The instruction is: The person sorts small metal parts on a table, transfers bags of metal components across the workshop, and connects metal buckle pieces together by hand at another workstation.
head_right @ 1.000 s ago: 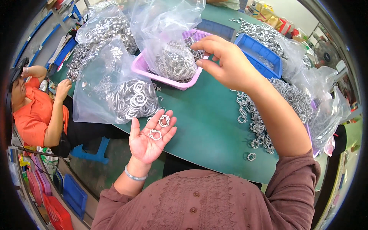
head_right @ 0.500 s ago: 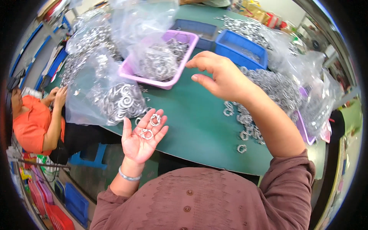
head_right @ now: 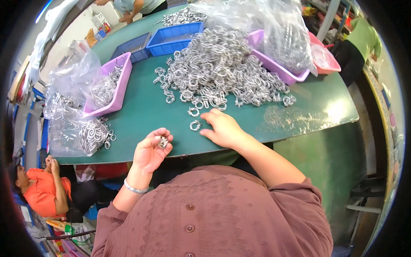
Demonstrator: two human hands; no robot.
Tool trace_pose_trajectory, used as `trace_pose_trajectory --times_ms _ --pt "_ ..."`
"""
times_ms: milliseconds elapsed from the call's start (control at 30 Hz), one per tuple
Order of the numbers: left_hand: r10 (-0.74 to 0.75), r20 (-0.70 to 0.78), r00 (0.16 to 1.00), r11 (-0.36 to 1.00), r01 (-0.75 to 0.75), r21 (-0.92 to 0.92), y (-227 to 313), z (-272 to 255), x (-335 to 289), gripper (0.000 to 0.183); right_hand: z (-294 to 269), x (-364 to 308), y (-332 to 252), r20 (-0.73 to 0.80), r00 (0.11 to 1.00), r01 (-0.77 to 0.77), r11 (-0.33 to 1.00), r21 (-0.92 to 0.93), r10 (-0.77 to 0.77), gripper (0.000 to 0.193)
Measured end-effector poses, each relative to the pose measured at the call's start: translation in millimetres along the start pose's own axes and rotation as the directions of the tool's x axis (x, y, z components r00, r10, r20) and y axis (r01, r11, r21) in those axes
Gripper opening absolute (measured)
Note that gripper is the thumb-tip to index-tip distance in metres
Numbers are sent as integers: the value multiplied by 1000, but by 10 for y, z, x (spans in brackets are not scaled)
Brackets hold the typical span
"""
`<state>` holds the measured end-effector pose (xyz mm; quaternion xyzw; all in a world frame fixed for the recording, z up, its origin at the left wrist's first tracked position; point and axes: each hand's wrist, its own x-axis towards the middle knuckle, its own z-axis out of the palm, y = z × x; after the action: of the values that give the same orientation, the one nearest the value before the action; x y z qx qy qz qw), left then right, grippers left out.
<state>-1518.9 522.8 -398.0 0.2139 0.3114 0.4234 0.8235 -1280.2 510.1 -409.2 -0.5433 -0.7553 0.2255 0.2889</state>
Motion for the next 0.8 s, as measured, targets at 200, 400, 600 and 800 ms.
trace_pose_trajectory --times_ms 200,400,600,800 --pt "29 -99 995 999 -25 35 -363 352 -115 20 189 -4 62 -173 982 51 988 -148 -77 29" --pt "24 -247 969 962 45 269 -505 503 -183 24 140 -71 170 -248 955 196 975 110 -164 19" --pt "6 -226 974 935 74 347 -583 802 -170 25 70 -219 76 -205 959 283 646 709 -195 22" --pt "18 -83 996 944 11 330 -523 906 -103 19 -116 -245 44 -221 967 254 546 798 -126 24"
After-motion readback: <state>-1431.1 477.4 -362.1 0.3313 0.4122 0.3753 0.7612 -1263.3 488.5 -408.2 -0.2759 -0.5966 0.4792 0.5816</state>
